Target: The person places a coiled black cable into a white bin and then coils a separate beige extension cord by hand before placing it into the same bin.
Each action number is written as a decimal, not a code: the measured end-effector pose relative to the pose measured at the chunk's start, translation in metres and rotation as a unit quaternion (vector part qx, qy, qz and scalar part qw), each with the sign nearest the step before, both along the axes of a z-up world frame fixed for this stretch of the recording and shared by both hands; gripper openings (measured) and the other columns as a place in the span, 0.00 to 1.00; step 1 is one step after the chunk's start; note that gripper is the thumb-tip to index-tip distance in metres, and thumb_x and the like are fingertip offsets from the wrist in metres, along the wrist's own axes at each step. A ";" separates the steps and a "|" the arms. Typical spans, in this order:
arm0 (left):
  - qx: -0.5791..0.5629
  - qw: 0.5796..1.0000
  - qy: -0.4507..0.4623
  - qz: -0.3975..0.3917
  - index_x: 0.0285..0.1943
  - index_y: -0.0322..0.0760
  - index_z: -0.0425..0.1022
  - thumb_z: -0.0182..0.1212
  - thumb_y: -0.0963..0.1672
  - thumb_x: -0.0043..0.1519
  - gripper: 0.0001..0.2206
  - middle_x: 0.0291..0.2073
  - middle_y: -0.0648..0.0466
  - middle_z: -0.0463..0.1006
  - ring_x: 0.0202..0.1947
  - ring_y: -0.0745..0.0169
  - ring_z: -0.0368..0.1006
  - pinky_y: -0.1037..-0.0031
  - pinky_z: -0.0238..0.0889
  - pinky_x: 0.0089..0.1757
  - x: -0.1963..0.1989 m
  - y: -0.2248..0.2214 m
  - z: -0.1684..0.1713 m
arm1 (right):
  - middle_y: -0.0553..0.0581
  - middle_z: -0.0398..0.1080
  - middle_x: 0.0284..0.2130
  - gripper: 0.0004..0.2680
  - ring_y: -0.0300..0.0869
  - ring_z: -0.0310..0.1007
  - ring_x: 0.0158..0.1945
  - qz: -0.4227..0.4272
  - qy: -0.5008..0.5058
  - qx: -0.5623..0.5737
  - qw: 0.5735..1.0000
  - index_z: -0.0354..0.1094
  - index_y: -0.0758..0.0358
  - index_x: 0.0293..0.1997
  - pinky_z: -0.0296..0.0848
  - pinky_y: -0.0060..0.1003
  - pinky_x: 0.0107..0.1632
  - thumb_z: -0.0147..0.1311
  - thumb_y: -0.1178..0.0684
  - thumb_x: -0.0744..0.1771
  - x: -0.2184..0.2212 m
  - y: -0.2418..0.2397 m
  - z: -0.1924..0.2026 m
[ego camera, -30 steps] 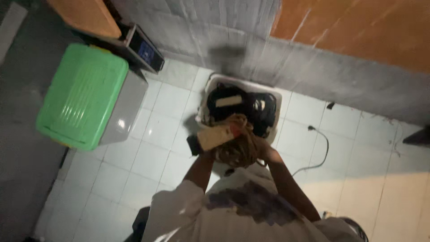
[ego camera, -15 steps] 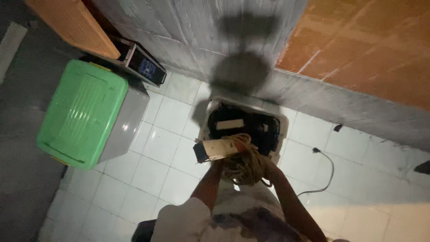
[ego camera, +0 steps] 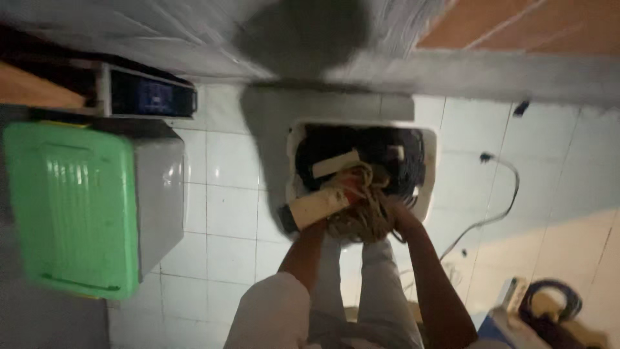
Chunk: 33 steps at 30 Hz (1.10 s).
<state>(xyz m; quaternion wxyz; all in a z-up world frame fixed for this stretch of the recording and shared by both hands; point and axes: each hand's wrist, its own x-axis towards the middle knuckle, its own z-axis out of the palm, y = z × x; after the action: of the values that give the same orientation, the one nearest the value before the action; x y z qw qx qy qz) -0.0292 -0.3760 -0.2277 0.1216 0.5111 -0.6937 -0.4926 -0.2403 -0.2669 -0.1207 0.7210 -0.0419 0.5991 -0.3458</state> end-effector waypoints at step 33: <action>0.017 0.981 -0.170 -0.087 0.69 0.43 0.64 0.70 0.60 0.55 0.38 0.46 0.47 0.82 0.44 0.52 0.78 0.62 0.73 0.45 0.001 -0.064 0.010 | 0.72 0.69 0.51 0.27 0.62 0.68 0.55 0.019 0.534 -0.222 0.816 0.62 0.73 0.59 0.68 0.51 0.58 0.65 0.40 0.63 0.079 -0.063 -0.037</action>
<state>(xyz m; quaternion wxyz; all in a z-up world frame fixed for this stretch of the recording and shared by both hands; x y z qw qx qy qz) -0.0279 -0.4398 -0.2174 -0.0500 0.5272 -0.7378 -0.4186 -0.1618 -0.3295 -0.1580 0.2655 -0.3903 0.7957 -0.3795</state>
